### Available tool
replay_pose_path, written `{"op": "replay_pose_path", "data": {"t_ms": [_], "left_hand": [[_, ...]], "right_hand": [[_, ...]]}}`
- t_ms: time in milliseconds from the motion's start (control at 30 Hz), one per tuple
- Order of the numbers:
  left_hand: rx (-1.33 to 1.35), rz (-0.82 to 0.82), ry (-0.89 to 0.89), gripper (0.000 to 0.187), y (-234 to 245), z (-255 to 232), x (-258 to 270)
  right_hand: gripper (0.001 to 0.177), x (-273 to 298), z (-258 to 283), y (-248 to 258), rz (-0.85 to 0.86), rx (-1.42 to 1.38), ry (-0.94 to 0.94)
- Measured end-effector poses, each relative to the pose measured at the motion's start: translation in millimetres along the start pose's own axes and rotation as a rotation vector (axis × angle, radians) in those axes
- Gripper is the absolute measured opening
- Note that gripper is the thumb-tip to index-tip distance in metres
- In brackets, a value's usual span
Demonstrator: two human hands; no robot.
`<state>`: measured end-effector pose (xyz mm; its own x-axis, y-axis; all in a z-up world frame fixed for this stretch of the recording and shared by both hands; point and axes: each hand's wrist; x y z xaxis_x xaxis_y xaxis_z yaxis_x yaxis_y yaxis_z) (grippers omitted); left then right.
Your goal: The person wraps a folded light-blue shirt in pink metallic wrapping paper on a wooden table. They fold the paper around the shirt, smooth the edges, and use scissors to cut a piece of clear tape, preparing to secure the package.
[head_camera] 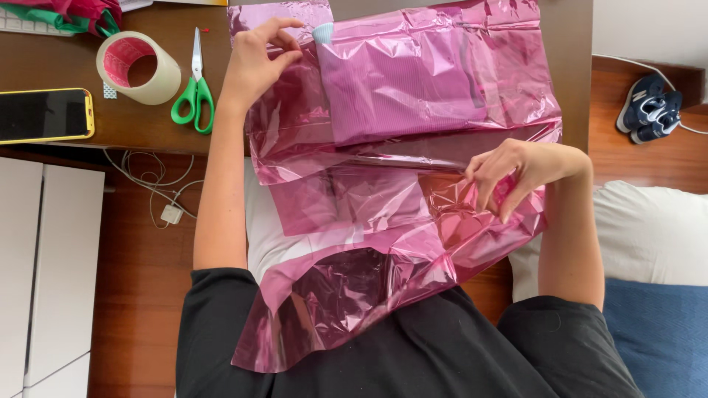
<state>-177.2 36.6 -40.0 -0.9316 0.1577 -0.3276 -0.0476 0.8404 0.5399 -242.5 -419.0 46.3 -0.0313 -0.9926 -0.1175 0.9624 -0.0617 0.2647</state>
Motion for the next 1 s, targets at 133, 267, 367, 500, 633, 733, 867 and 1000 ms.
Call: {"op": "replay_pose_path", "data": {"t_ms": [133,267,367,500,633,733,867,1000], "left_hand": [[-0.024,-0.035,-0.045,0.041,-3.7,-6.5,-6.9],[-0.338,-0.224,-0.194,0.040,-8.9,-31.8,0.7],[-0.350,-0.225,-0.275,0.032,-31.4,-59.6,33.5],[-0.090,0.225,-0.306,0.025,-79.2,-96.4,103.2],[-0.355,0.197,-0.332,0.028,-92.3,-99.7,127.5],[-0.517,0.174,-0.364,0.037,-94.7,-94.3,126.7],[-0.670,0.132,-0.353,0.047,-103.1,-90.4,132.3],[-0.813,0.094,-0.300,0.057,-102.9,-84.3,136.8]], "right_hand": [[0.016,7.4,11.0,-1.0,-0.092,0.132,-0.029],[0.012,-1.6,13.4,-5.6,-0.186,0.218,-0.012],[0.015,-14.4,7.6,-10.0,-0.141,0.203,-0.110],[0.025,-31.7,-12.8,-19.8,-0.322,0.496,-0.355],[0.037,-56.0,-43.8,-23.0,-0.577,1.061,-0.293],[0.061,-68.6,-60.4,-22.8,-0.536,1.307,-0.331],[0.072,-70.7,-72.2,-25.1,-0.519,1.333,-0.347],[0.062,-68.6,-79.0,-25.2,-0.476,1.557,-0.412]]}}
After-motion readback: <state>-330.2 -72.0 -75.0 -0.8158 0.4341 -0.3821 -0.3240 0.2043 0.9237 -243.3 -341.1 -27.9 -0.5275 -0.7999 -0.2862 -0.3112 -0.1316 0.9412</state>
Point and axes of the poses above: each hand's wrist, its own x-axis away from the middle knuckle, its own y-axis out of the back of the hand, z = x × y, and after that the axes turned 7 degrees about y, right-handed
